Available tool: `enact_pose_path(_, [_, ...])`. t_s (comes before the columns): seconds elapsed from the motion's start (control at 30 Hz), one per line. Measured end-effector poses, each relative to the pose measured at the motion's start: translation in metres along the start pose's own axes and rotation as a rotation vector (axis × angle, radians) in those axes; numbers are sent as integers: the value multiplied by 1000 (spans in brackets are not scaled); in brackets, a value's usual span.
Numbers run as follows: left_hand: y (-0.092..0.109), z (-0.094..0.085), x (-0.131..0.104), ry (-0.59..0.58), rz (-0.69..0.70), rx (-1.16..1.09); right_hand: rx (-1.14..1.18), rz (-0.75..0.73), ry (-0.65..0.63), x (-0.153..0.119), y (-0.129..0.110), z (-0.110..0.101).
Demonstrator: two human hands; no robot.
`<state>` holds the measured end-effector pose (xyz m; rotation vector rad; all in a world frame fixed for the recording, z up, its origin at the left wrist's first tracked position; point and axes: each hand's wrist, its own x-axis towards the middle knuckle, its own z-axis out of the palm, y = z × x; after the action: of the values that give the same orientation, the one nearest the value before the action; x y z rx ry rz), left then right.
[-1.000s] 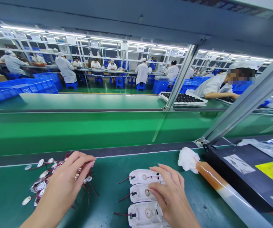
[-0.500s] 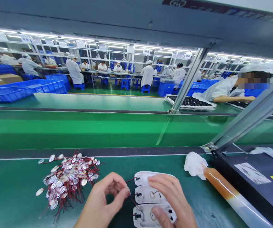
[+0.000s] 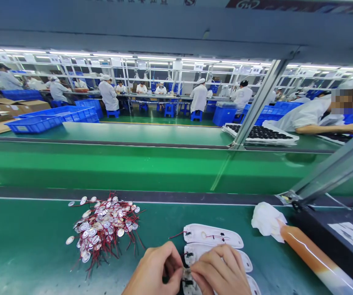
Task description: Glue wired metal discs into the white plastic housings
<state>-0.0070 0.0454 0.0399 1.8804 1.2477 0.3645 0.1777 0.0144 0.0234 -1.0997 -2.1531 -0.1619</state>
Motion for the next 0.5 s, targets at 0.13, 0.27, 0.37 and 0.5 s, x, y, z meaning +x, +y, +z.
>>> enact_pose_path(0.13, [-4, -33, 2, 70, -53, 558, -99, 55, 111, -3, 15, -11])
enact_pose_path(0.27, [-21, -64, 8, 135, -236, 979, -172, 200, 101, -14, 26, -21])
enact_pose_path(0.37, [-35, -70, 13, 145, -224, 989, -141, 291, -15, -18, 22, -25])
enact_pose_path(0.5, [-42, -68, 15, 178, -151, 939, -122, 294, -106, -20, 17, -26])
